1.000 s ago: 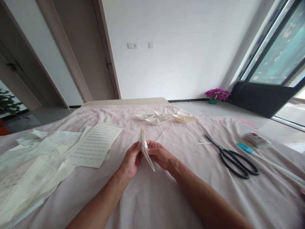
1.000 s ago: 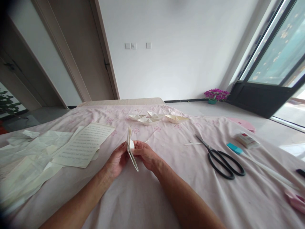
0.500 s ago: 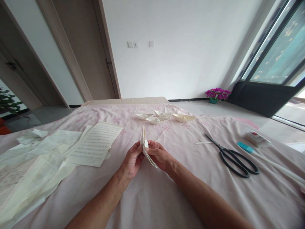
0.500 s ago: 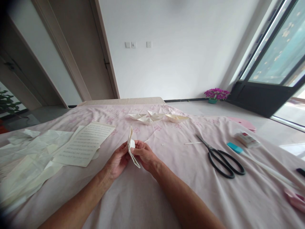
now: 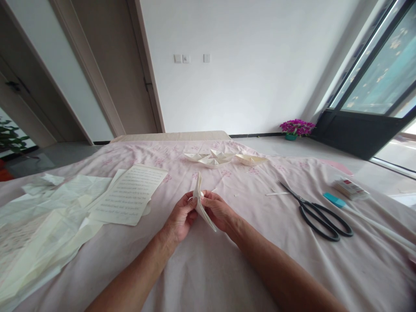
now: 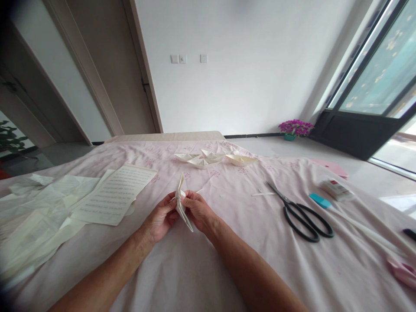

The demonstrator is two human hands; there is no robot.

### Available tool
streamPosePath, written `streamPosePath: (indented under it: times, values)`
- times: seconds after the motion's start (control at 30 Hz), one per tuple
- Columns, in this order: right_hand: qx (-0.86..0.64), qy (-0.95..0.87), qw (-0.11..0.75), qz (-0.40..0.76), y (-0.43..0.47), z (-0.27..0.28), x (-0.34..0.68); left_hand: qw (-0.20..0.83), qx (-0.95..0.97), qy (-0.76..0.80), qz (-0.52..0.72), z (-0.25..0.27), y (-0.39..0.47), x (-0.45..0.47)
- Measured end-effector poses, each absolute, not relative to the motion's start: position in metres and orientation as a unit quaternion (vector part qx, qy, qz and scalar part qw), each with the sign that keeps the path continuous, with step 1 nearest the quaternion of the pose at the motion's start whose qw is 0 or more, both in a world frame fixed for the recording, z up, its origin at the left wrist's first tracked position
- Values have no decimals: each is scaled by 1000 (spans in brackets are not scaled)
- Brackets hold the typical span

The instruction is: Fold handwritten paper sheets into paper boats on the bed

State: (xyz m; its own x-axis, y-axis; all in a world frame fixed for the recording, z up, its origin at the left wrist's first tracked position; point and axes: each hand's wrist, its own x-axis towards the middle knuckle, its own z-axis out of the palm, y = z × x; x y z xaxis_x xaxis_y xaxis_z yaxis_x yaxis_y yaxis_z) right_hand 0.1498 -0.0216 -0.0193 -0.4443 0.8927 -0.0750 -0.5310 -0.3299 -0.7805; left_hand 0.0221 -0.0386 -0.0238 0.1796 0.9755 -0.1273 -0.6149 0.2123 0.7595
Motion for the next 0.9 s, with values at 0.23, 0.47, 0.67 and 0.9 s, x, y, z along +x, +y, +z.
streamPosePath:
  times: [0.23,0.47,0.67,0.9]
  values:
    - [-265,-352,436,785,-18,-18,154,737,287,307,529,-23,-38,20]
    - [-324,-393,425,749,-17,-14,150,748,288,289,524,-27,-36,20]
    - [-339,-461,346,743,-9,1,176,758,245,269,542,-27,-32,11]
    - [-379,-606,274,644,-17,25,179,757,185,286,558,-22,-31,8]
